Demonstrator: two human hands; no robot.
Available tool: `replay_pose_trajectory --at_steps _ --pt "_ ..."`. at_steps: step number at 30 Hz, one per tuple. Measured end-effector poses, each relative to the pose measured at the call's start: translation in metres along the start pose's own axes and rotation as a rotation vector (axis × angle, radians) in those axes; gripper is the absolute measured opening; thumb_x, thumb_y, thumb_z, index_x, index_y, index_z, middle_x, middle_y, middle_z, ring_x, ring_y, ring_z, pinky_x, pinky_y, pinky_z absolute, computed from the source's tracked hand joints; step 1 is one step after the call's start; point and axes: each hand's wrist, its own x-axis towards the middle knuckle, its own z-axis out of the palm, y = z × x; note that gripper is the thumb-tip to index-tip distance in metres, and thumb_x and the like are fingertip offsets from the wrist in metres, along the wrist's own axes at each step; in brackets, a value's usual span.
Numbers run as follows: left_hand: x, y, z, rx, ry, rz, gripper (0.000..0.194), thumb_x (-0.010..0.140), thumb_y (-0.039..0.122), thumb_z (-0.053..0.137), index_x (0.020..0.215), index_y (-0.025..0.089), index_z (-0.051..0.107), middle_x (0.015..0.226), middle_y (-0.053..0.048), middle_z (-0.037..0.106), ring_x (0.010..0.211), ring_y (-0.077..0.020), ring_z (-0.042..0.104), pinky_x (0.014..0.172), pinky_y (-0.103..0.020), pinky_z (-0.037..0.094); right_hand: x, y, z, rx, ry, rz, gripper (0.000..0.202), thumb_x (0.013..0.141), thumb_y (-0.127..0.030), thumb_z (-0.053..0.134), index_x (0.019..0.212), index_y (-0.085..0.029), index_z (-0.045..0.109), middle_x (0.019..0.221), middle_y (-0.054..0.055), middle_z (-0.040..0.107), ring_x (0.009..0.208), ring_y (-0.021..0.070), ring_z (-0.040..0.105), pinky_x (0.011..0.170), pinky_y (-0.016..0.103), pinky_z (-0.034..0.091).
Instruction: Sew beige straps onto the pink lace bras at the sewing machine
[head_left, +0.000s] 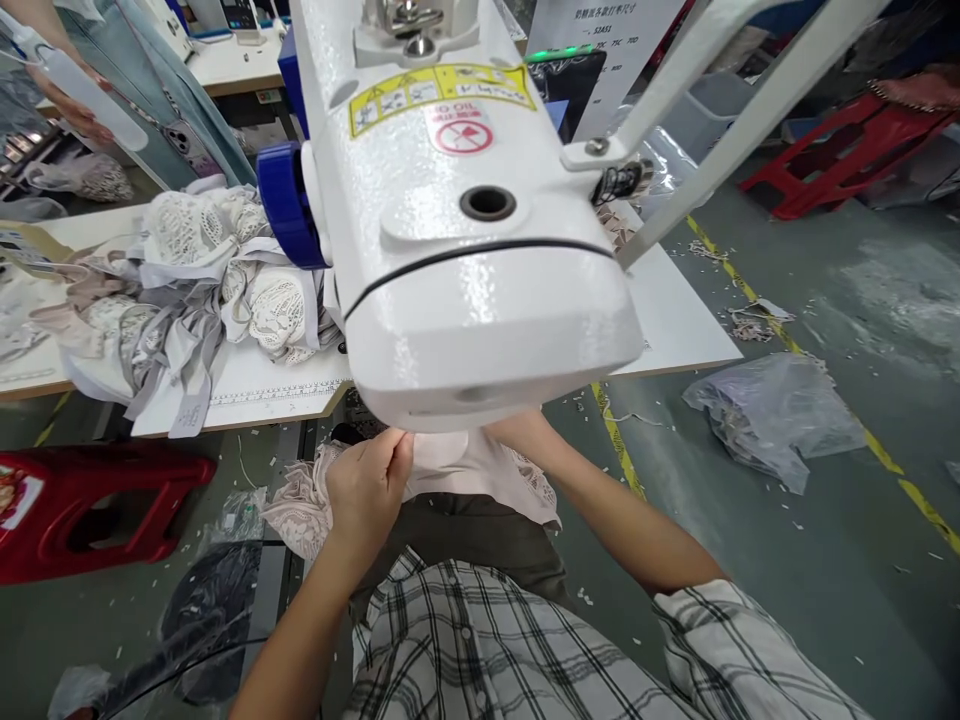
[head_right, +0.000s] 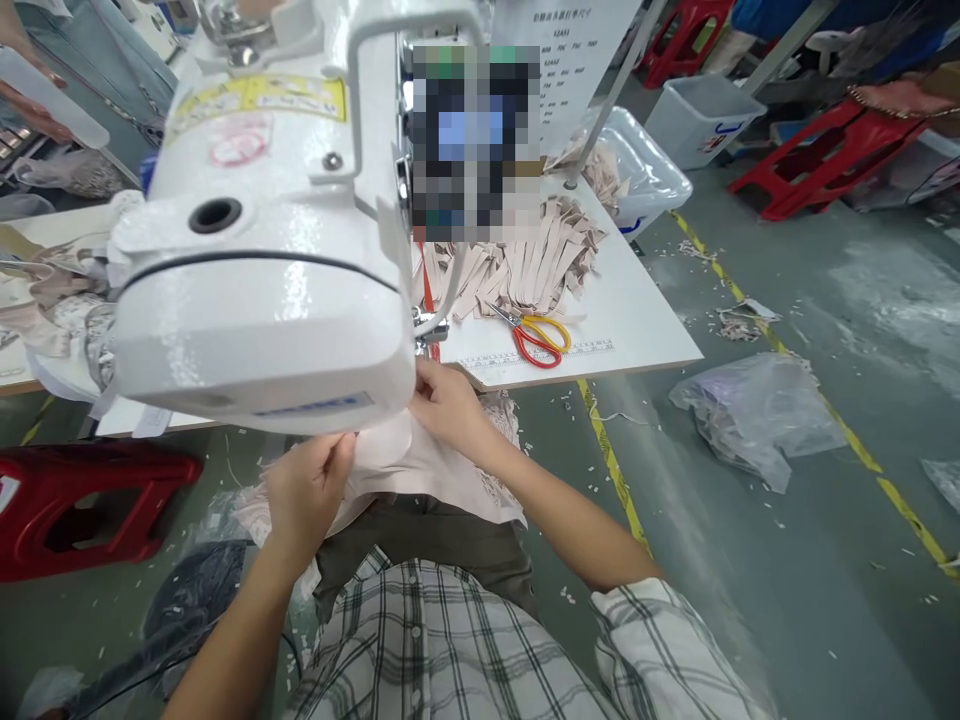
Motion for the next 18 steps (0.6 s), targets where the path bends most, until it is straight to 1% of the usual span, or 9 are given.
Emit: replay_pose_trajectory --at_steps 3,5,7,8,10,12,14,16,18 --pt "0.001 0.0 -0.001 -0.002 -0.016 -0.03 0.032 0.098 0.032 0.049 0.079 0.019 0.072 0.055 0.001 0.061 0.051 -0.0117 0.054 0.052 -0.025 0.032 -0.001 0.003 0.002 -0.003 0.011 0.029 0.015 0.081 -0.03 0.057 0.07 -0.023 0.049 0.062 -0.003 0.049 0.059 0.0147 0.044 0.055 0.028 0.035" --pt "0.002 0.0 -0.001 -0.021 -0.022 -0.05 0.032 0.098 0.033 0.049 0.081 0.019 0.073 0.057 0.001 0.064 0.053 -0.0121 0.057 0.053 -0.025 0.034 -0.003 0.005 0.004 0.073 0.006 0.068 0.012 0.083 -0.033 0.057 0.082 -0.022 0.057 0.067 -0.003 0.054 0.062 0.0153 0.048 0.059 0.028 0.039" --pt "0.003 0.001 -0.001 -0.046 -0.041 -0.066 0.031 0.098 0.032 0.05 0.082 0.019 0.073 0.059 0.001 0.067 0.055 -0.0124 0.06 0.054 -0.024 0.036 -0.009 0.006 0.007 0.236 0.007 0.125 0.02 0.085 -0.038 0.059 0.095 -0.021 0.059 0.075 -0.001 0.06 0.067 0.0155 0.053 0.064 0.028 0.043" --pt "0.003 0.001 -0.002 -0.06 -0.053 -0.071 0.03 0.098 0.032 0.05 0.085 0.019 0.074 0.063 0.0 0.07 0.057 -0.0128 0.062 0.056 -0.024 0.038 -0.014 0.007 0.009 0.344 0.006 0.171 0.025 0.085 -0.041 0.06 0.099 -0.021 0.059 0.076 -0.002 0.061 0.068 0.015 0.054 0.065 0.028 0.044" --pt "0.003 0.002 -0.004 -0.096 -0.086 -0.059 0.027 0.098 0.031 0.051 0.095 0.019 0.075 0.076 -0.001 0.076 0.066 -0.0141 0.067 0.061 -0.023 0.042 -0.027 0.01 0.012 0.582 -0.015 0.296 0.032 0.084 -0.048 0.064 0.099 -0.021 0.057 0.074 -0.003 0.06 0.064 0.0133 0.053 0.062 0.026 0.044" --pt "0.001 0.004 -0.008 -0.133 -0.144 -0.027 0.028 0.098 0.032 0.05 0.103 0.021 0.075 0.087 -0.002 0.078 0.072 -0.0149 0.07 0.063 -0.023 0.045 -0.045 0.013 0.014 0.765 -0.057 0.428 0.036 0.08 -0.051 0.069 0.098 -0.021 0.057 0.072 -0.004 0.058 0.061 0.0118 0.052 0.058 0.023 0.043" --pt "-0.005 0.006 -0.011 -0.158 -0.201 0.001 0.031 0.1 0.034 0.047 0.105 0.022 0.074 0.084 -0.001 0.078 0.069 -0.0146 0.069 0.062 -0.023 0.045 -0.064 0.016 0.015 0.842 -0.082 0.495 0.038 0.077 -0.049 0.074 0.098 -0.021 0.059 0.078 -0.002 0.061 0.065 0.0118 0.056 0.06 0.023 0.046" --pt "-0.014 0.011 -0.012 -0.171 -0.193 0.054 0.033 0.098 0.042 0.049 0.109 0.021 0.072 0.078 -0.003 0.075 0.069 -0.0163 0.067 0.065 -0.025 0.047 -0.085 0.016 0.014 0.792 -0.072 0.453 0.035 0.076 -0.047 0.075 0.096 -0.021 0.061 0.085 0.0 0.065 0.073 0.0135 0.061 0.067 0.025 0.05" --pt "-0.025 0.016 -0.01 -0.178 -0.16 0.159 0.047 0.089 0.056 0.059 0.116 0.018 0.068 0.089 -0.008 0.075 0.084 -0.0223 0.068 0.076 -0.032 0.05 -0.106 0.016 0.013 0.61 -0.058 0.297 0.028 0.08 -0.046 0.072 0.09 -0.021 0.064 0.087 0.002 0.068 0.079 0.0165 0.064 0.072 0.03 0.053"
